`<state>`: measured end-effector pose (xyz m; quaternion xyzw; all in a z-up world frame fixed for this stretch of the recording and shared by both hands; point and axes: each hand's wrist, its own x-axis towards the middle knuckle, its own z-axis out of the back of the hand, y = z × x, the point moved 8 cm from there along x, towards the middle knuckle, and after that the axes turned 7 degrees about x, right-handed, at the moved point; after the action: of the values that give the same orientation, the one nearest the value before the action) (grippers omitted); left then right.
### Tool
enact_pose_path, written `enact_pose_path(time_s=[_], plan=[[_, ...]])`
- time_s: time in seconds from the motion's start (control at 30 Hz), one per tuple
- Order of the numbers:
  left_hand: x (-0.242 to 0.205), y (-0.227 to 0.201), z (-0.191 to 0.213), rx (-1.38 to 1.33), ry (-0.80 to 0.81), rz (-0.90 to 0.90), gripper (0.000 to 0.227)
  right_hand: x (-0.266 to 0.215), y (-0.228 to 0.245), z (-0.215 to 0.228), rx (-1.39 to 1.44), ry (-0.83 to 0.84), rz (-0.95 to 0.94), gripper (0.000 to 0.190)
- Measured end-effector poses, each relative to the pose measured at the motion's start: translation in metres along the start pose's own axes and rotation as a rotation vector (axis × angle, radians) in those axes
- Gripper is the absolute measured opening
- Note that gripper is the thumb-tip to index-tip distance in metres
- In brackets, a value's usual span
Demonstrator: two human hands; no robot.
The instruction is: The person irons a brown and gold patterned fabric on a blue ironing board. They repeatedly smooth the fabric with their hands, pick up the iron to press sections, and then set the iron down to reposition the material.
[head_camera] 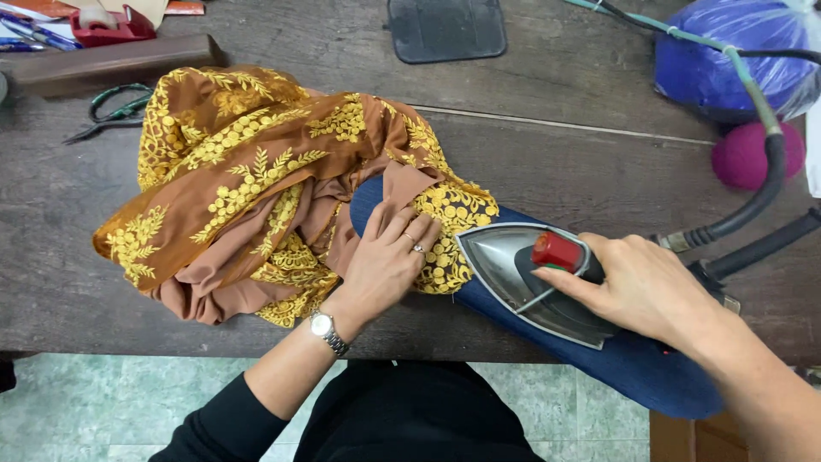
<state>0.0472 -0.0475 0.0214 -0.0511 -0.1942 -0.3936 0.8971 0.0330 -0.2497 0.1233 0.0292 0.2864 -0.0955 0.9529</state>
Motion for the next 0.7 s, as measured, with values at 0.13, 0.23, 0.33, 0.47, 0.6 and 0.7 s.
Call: enact_pose_path(time_s=[0.13,0.23,0.33,0.47,0.6,0.7], plan=[[-0.001,0.003,0.004,0.019,-0.014,-0.002,0.045,-0.006,-0.002,-0.001,0.032,0.061,-0.065,0.042],[-0.002,0.003,0.005,0.004,-0.018,0.015,0.045,-0.013,-0.012,0.0,0.024,0.098,-0.121,0.04],[-0.003,0.006,0.007,-0.006,-0.029,0.028,0.045,-0.018,-0.023,0.001,0.014,0.118,-0.175,0.038],[-0.002,0.005,0.008,-0.028,-0.036,0.028,0.042,-0.021,-0.033,0.004,0.018,0.104,-0.191,0.041],[-0.002,0.008,0.005,-0.014,-0.043,0.027,0.041,-0.025,-0.021,0.013,-0.003,0.117,-0.221,0.044],[-0.001,0.007,0.004,-0.01,-0.034,0.027,0.04,-0.02,-0.006,0.022,-0.002,0.052,-0.152,0.042]])
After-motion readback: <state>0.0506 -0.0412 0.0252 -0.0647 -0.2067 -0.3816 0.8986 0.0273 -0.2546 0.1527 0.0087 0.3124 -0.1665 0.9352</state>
